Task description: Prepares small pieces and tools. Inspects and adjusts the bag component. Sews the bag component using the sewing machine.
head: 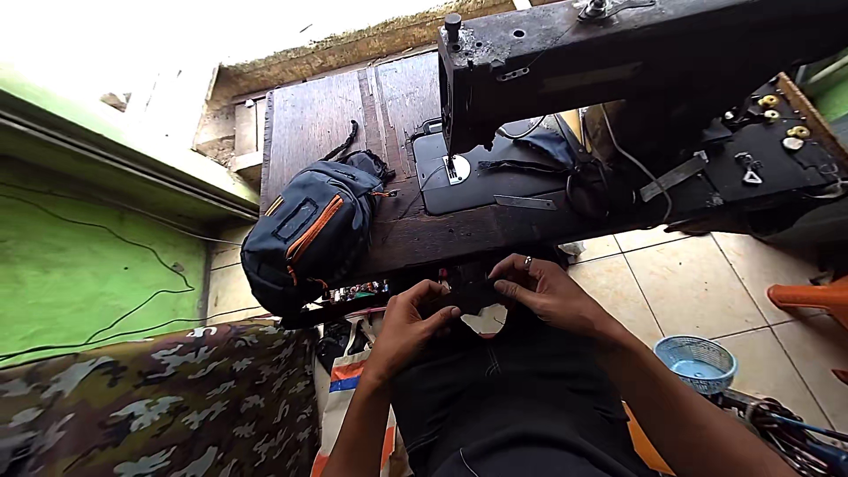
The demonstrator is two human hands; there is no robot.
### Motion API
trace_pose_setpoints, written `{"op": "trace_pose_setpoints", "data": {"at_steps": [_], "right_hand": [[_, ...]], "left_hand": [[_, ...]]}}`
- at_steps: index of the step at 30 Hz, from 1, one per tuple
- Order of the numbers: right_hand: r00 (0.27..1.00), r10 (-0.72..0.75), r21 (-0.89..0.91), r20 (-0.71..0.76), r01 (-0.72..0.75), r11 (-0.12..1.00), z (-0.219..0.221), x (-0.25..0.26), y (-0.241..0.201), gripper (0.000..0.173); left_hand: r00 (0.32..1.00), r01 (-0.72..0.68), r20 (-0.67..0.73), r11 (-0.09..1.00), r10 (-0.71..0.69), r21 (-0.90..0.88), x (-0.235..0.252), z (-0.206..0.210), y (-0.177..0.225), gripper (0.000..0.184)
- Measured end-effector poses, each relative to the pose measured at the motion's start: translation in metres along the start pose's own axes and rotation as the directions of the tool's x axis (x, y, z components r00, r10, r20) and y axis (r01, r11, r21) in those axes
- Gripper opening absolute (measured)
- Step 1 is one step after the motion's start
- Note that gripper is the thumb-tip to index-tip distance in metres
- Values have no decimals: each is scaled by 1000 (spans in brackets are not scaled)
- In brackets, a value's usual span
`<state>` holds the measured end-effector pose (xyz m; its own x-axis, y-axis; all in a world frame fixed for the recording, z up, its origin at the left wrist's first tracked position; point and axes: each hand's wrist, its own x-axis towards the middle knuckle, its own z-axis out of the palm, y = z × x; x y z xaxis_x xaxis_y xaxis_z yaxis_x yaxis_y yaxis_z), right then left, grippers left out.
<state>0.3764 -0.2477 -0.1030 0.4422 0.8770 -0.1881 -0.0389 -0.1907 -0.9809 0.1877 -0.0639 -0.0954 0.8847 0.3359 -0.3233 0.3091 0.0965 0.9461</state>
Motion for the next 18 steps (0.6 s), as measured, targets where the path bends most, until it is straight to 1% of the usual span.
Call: {"op": "trace_pose_setpoints", "data": {"at_steps": [2, 4, 5, 6, 8, 9, 10, 13, 14, 16, 18], "right_hand": [[992, 48, -35, 117, -44, 998, 2, 4, 1, 24], [987, 35, -64, 159, -25, 998, 8, 7, 4, 26], [988, -7, -116, 155, 25, 993, 10, 8, 6, 27], [986, -85, -211, 142, 114, 971, 12, 9, 8, 29], [946, -289, -393, 148, 324, 860, 15, 12, 11, 38], [919, -359, -438, 164, 394, 808, 16, 13, 12, 39], [893, -411, -459, 183, 447, 768, 18, 15, 13, 37], [819, -522, -515, 240, 563, 646, 22, 20, 17, 23], [805, -535, -524, 257, 581, 622, 23, 21, 19, 23], [809, -537, -521, 237, 573, 633, 23, 21, 20, 26], [844, -523, -590, 115, 482, 648, 16, 18, 18, 30]], "left_hand": [[1000, 1, -3, 999, -1, 46, -2, 1, -2, 25], [1000, -13, 14, 999, 12, 52, -4, 3, -3, 26], [999, -31, 13, 998, 30, 59, -5, 4, -4, 25], [999, -46, 8, 996, 46, 70, -5, 4, -5, 23], [998, -57, 20, 995, 56, 77, -6, 2, -5, 21], [998, -54, 36, 996, 51, 67, -7, 2, -6, 21], [997, -47, 55, 998, 45, 46, -7, 1, -7, 20], [994, -16, 105, 1000, 18, -17, -7, 2, -7, 19], [992, -7, 124, 999, 12, -39, -7, 1, -7, 19], [986, 2, 166, 996, 13, -91, -9, -2, -9, 18], [980, 17, 200, 989, 13, -148, -10, -5, -14, 18]]}}
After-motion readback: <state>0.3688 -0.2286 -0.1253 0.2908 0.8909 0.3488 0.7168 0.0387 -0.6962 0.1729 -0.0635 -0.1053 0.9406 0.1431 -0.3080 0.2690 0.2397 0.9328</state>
